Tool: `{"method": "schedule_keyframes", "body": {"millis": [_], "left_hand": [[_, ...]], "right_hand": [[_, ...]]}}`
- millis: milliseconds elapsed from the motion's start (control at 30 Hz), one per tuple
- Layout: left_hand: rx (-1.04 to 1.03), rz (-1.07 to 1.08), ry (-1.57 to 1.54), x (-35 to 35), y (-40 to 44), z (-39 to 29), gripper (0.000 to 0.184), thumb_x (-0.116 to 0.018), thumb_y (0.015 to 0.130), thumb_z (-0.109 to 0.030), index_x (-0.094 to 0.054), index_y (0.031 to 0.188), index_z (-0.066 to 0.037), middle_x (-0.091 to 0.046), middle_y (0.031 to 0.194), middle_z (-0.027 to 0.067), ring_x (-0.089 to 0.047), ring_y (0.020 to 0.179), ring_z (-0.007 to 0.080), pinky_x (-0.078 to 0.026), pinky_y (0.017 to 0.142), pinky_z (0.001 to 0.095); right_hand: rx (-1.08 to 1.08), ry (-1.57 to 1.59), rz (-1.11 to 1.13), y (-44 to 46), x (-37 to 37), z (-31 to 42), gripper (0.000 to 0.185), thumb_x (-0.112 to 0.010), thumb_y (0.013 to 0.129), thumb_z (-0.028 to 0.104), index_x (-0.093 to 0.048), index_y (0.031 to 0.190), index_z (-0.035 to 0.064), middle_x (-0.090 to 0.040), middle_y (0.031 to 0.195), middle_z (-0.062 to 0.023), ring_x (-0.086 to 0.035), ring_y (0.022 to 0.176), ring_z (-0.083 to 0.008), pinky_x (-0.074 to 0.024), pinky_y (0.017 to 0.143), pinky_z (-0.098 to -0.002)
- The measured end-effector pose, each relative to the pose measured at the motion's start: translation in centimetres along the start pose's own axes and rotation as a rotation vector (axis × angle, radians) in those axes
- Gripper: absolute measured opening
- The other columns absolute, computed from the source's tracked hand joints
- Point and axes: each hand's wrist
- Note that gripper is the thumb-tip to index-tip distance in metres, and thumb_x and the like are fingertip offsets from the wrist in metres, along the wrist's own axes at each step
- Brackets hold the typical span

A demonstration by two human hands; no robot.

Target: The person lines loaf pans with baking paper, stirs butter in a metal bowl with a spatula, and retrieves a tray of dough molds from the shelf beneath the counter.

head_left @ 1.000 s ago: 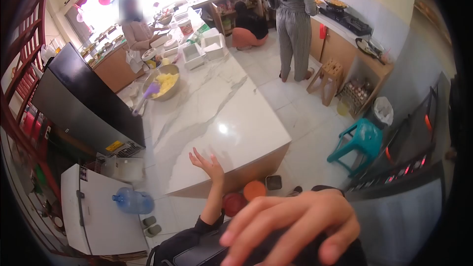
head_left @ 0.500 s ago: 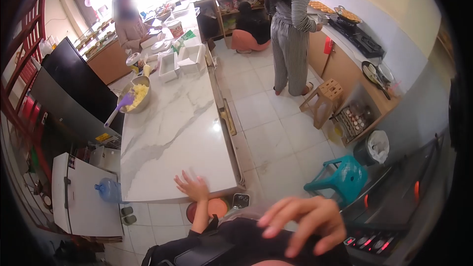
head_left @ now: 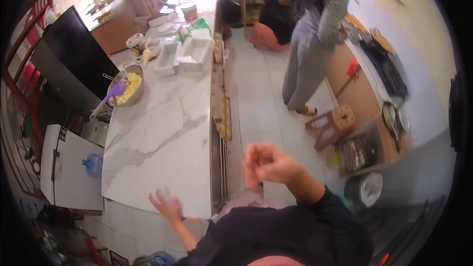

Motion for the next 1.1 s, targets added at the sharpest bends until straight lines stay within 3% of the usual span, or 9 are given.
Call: {"method": "schedule_keyframes", "body": {"millis": [133, 200, 267, 333, 433, 500, 667, 867, 1100], "left_hand": [[0.158, -0.284, -0.031, -1.7, 1.2, -1.3, 0.055, -0.054, 0.077, -0.021, -0.035, 0.126, -0.006, -0.023, 0.132, 0.0217, -0.024, 0.122, 0.0379, -0.025, 0.098, 0.0473], [0.207, -0.44, -0.05, -3.5, 2.7, -4.0, 0.05, -0.053, 0.079, -0.023, -0.038, 0.123, -0.005, -0.025, 0.13, 0.0209, -0.027, 0.12, 0.0365, -0.026, 0.096, 0.0461], [0.18, -0.444, -0.091, -5.0, 4.7, -8.4, 0.043, -0.053, 0.079, -0.019, -0.043, 0.117, -0.004, -0.034, 0.125, 0.0194, -0.033, 0.116, 0.0345, -0.029, 0.094, 0.0444], [0.159, -0.409, -0.185, -7.5, 7.1, -12.7, 0.034, -0.054, 0.078, -0.015, -0.048, 0.11, -0.003, -0.043, 0.115, 0.0173, -0.04, 0.11, 0.0318, -0.033, 0.091, 0.0416], [0.112, -0.273, -0.373, -11.9, 10.0, -19.2, 0.024, -0.057, 0.076, -0.007, -0.054, 0.1, -0.002, -0.056, 0.093, 0.0126, -0.051, 0.094, 0.0266, -0.04, 0.082, 0.0356], [0.02, -0.182, -0.468, -15.1, 13.0, -24.1, 0.02, -0.059, 0.074, -0.003, -0.057, 0.094, -0.002, -0.059, 0.078, 0.0088, -0.057, 0.08, 0.0232, -0.044, 0.073, 0.0315], [-0.059, 0.142, -0.8, -23.6, 19.8, -37.8, 0.01, -0.063, 0.072, -0.005, -0.062, 0.082, -0.002, -0.062, 0.073, 0.0104, -0.06, 0.066, 0.0223, -0.047, 0.063, 0.0282], [-0.661, 0.847, -0.538, -35.6, 22.3, -45.5, 0.007, -0.06, 0.057, -0.005, -0.061, 0.062, -0.001, -0.059, 0.062, 0.0153, -0.059, 0.059, 0.0282, -0.046, 0.054, 0.0355], [-0.603, 1.243, -0.402, -51.9, 20.8, -41.6, 0.016, -0.059, 0.063, -0.014, -0.062, 0.072, -0.002, -0.061, 0.071, 0.0132, -0.06, 0.068, 0.0236, -0.047, 0.06, 0.0322]], "right_hand": [[0.001, -0.013, -0.781, 0.5, 16.9, -3.4, 0.015, -0.06, 0.08, 0.008, -0.052, 0.091, 0.002, -0.057, 0.082, -0.0067, -0.06, 0.073, -0.0153, -0.0513, 0.065, -0.0246], [-0.054, 0.459, -1.003, -4.3, 27.2, -6.5, 0.008, -0.057, 0.082, 0.008, -0.052, 0.083, 0.0032, -0.057, 0.073, -0.0039, -0.058, 0.064, -0.0106, -0.05, 0.056, -0.0186], [-0.095, 0.669, -0.913, -10.0, 34.2, -8.5, 0.017, -0.054, 0.084, 0.015, -0.049, 0.068, 0.0119, -0.051, 0.057, 0.0018, -0.042, 0.039, -0.0066, -0.0364, 0.034, -0.0157], [-0.214, 0.688, -1.375, -10.3, 33.8, -5.9, 0.02, -0.05, 0.086, 0.016, -0.048, 0.066, 0.0145, -0.046, 0.053, 0.0033, -0.036, 0.036, -0.0063, -0.0303, 0.032, -0.0161], [-0.265, 0.846, -1.399, -10.6, 40.4, -2.7, 0.027, -0.049, 0.088, 0.02, -0.046, 0.062, 0.0109, -0.03, 0.041, 0.0069, -0.029, 0.036, -0.005, -0.0274, 0.036, -0.0181], [-0.203, 0.587, -1.232, -8.4, 44.2, 0.4, 0.005, -0.048, 0.087, 0.014, -0.047, 0.086, 0.0096, -0.039, 0.051, 0.005, -0.035, 0.04, -0.0066, -0.0354, 0.041, -0.021], [-0.169, -0.246, -0.77, 2.5, 43.8, 13.0, 0.061, -0.063, 0.076, 0.008, -0.029, 0.127, 0.0096, -0.053, 0.094, -0.0091, -0.054, 0.082, -0.0159, -0.0465, 0.078, -0.0317], [-0.545, -1.032, 0.115, 10.4, 46.1, 18.2, 0.079, -0.078, 0.056, 0.02, -0.038, 0.124, 0.0086, -0.05, 0.113, -0.0137, -0.047, 0.106, -0.0246, -0.0366, 0.091, -0.0355], [-1.104, -0.993, 0.154, 12.5, 55.8, 15.7, 0.058, -0.072, 0.062, 0.014, -0.048, 0.114, 0.0053, -0.061, 0.092, -0.0117, -0.058, 0.084, -0.0227, -0.0458, 0.071, -0.0343]]}}
Point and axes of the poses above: each hand's wrist, its own y-axis towards the middle knuckle, its own x-axis out of the back of the hand, z = x × y
